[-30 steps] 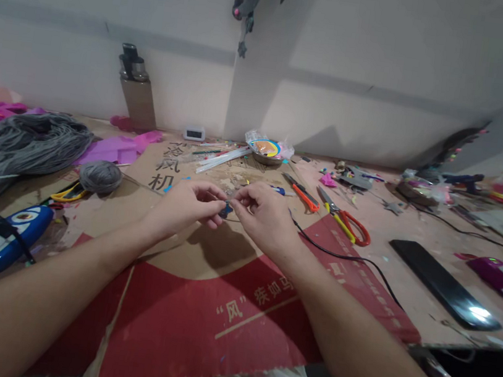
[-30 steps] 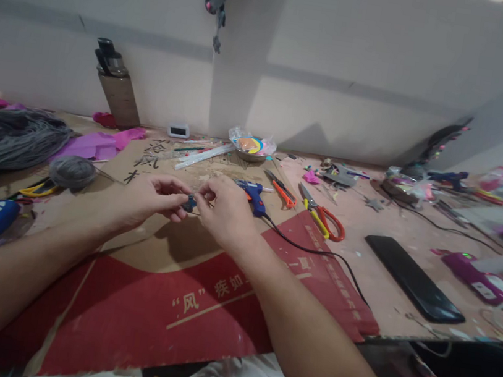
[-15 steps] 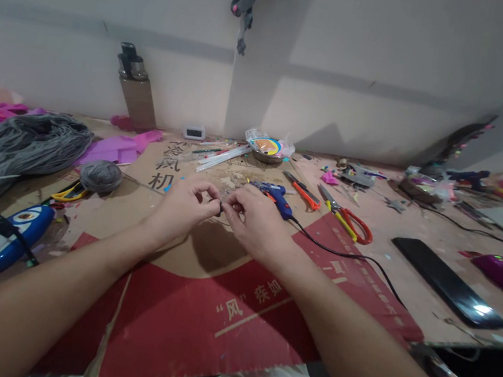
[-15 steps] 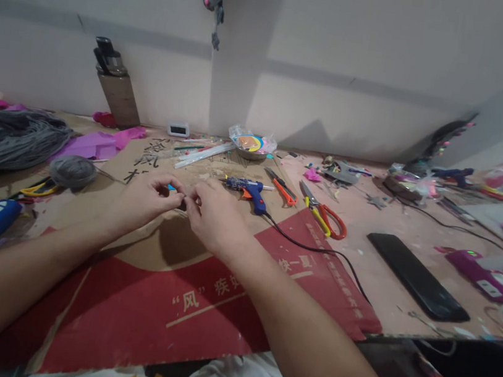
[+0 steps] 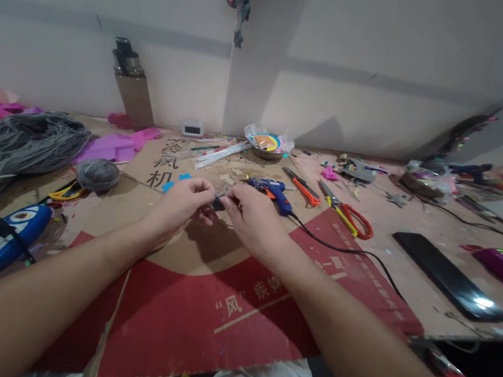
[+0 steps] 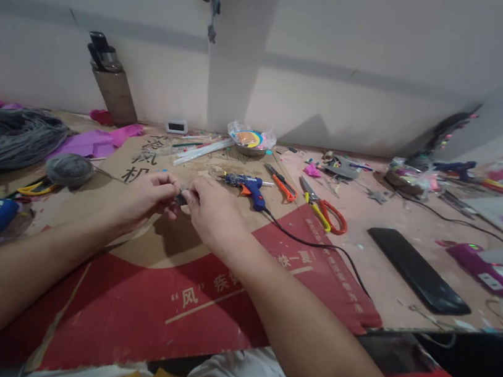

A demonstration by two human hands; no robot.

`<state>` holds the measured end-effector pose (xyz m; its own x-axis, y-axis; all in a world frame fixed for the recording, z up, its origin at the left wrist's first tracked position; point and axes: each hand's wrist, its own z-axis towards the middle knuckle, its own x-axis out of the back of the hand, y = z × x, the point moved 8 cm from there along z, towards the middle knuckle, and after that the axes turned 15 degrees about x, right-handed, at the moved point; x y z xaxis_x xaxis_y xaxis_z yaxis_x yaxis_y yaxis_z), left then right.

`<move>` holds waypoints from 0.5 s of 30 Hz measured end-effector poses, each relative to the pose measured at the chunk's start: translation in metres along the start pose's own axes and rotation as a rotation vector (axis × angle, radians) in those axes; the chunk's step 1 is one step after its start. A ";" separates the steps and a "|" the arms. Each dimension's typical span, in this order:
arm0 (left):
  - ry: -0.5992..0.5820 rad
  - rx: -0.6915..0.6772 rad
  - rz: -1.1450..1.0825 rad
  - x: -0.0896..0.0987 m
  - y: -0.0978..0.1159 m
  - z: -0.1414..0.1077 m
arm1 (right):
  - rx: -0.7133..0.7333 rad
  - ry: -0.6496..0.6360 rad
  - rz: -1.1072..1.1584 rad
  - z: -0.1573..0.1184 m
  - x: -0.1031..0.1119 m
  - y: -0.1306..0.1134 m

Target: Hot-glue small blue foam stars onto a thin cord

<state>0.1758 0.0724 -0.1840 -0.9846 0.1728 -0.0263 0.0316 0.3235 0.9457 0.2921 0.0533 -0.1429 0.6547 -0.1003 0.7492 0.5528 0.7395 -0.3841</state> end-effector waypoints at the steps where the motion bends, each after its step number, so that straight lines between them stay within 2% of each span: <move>1: 0.003 -0.004 -0.017 0.001 0.000 0.000 | -0.015 0.002 0.018 -0.001 -0.001 0.002; 5: 0.030 -0.013 -0.062 0.006 0.001 0.001 | -0.028 0.030 0.058 -0.004 -0.004 0.004; 11: 0.068 -0.039 -0.121 0.010 0.004 0.001 | 0.055 0.130 0.059 -0.002 0.004 -0.004; 15: 0.063 -0.003 -0.233 0.009 0.002 0.000 | 0.006 0.171 0.079 -0.004 0.005 0.000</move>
<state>0.1669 0.0744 -0.1828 -0.9740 0.0349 -0.2237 -0.1984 0.3451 0.9174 0.2973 0.0499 -0.1413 0.7744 -0.1532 0.6138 0.4935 0.7534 -0.4346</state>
